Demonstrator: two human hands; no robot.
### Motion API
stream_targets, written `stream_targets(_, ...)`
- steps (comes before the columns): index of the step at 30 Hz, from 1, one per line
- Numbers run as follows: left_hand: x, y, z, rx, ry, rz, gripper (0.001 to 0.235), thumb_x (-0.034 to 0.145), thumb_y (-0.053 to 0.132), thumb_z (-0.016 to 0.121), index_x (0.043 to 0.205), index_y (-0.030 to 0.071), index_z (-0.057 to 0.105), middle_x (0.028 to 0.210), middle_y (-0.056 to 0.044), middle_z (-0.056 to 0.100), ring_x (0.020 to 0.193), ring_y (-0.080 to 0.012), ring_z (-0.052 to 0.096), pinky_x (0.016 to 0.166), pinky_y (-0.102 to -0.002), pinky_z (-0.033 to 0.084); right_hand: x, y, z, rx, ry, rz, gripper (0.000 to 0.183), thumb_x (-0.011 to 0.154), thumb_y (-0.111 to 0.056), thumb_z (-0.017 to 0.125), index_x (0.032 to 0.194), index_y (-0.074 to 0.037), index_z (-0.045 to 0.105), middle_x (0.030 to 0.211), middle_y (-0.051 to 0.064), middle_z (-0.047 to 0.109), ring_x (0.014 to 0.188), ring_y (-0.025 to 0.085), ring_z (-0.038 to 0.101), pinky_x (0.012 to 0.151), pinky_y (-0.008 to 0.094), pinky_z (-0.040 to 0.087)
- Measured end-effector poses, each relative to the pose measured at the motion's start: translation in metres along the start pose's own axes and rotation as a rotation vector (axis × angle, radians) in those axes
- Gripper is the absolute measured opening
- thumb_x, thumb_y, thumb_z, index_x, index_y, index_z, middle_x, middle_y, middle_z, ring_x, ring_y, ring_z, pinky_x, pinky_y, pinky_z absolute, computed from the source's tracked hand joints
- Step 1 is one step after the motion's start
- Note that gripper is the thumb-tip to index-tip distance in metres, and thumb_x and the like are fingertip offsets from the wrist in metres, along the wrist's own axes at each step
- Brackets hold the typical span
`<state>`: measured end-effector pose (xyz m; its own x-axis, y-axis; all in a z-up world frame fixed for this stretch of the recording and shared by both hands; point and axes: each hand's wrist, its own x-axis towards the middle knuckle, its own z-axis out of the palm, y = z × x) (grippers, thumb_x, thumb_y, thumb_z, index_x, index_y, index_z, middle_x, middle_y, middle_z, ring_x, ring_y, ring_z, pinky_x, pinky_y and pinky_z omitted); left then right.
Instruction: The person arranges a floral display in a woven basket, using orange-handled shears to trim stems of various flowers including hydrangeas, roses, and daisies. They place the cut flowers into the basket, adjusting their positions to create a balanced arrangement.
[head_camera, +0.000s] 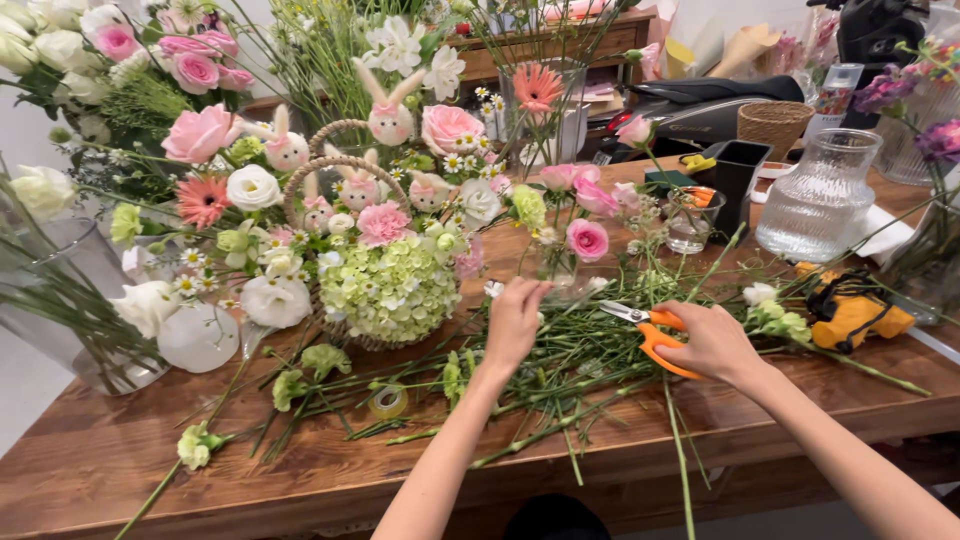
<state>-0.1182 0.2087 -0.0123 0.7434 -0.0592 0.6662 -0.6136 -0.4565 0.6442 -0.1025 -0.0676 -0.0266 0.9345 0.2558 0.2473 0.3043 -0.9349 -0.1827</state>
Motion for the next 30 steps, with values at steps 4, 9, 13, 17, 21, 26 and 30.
stream_targets(4,-0.009,0.001,-0.031,0.019,0.041,-0.05,0.023,0.104,0.024,0.056,0.101,0.009,0.073,0.087,-0.012,0.063,0.088,-0.0347,0.067,0.081,-0.044,0.054,0.005,-0.034,-0.004,0.039,0.005,-0.096,0.061,0.07,-0.045,0.075,0.127,-0.031,0.06,0.114,0.005,0.074,0.111,0.026,0.071,0.091,0.036,0.046)
stream_targets(9,-0.01,-0.003,-0.039,0.033,0.07,-0.011,0.024,0.104,0.026,0.057,0.099,0.009,0.074,0.084,-0.01,0.062,0.078,-0.0298,0.066,0.073,-0.039,0.053,0.007,-0.063,0.0,0.0,-0.051,-0.185,0.059,0.069,-0.046,0.075,0.124,-0.029,0.062,0.114,0.005,0.074,0.113,0.023,0.07,0.09,0.034,0.044)
stream_targets(13,-0.011,-0.003,-0.044,0.03,0.096,0.007,0.02,0.102,0.026,0.059,0.1,0.013,0.075,0.087,-0.011,0.065,0.082,-0.0318,0.067,0.072,-0.041,0.055,0.007,-0.075,0.003,0.006,-0.053,-0.231,0.061,0.068,-0.046,0.076,0.123,-0.026,0.061,0.112,0.005,0.074,0.109,0.024,0.071,0.087,0.034,0.044)
stream_targets(17,-0.009,-0.007,-0.046,0.029,0.099,0.011,0.02,0.101,0.028,0.06,0.098,0.016,0.076,0.088,-0.008,0.066,0.082,-0.0295,0.067,0.072,-0.04,0.054,0.01,-0.08,0.002,-0.003,-0.062,-0.234,0.06,0.068,-0.046,0.076,0.122,-0.025,0.062,0.1,0.005,0.074,0.101,0.024,0.072,0.084,0.035,0.044)
stream_targets(21,-0.008,-0.006,-0.047,0.035,0.081,-0.015,0.021,0.101,0.029,0.06,0.101,0.016,0.076,0.089,-0.008,0.067,0.082,-0.0291,0.067,0.07,-0.039,0.054,0.013,-0.081,0.0,-0.036,-0.085,-0.202,0.059,0.068,-0.046,0.076,0.122,-0.025,0.062,0.097,0.003,0.074,0.098,0.022,0.073,0.082,0.034,0.043)
stream_targets(26,-0.007,-0.001,-0.051,0.011,0.049,-0.055,0.023,0.102,0.029,0.059,0.102,0.014,0.077,0.087,-0.008,0.066,0.081,-0.0253,0.066,0.07,-0.037,0.054,0.012,-0.078,-0.001,0.0,-0.114,-0.174,0.061,0.07,-0.047,0.075,0.126,-0.025,0.062,0.105,0.005,0.074,0.103,0.024,0.071,0.083,0.036,0.044)
stream_targets(30,-0.005,0.003,-0.043,0.013,0.043,-0.059,0.024,0.102,0.031,0.06,0.098,0.015,0.077,0.085,-0.006,0.065,0.08,-0.0221,0.066,0.069,-0.035,0.054,0.016,-0.075,-0.004,-0.055,-0.195,-0.198,0.067,0.071,-0.049,0.076,0.132,-0.027,0.061,0.118,0.005,0.072,0.114,0.026,0.067,0.09,0.042,0.046)
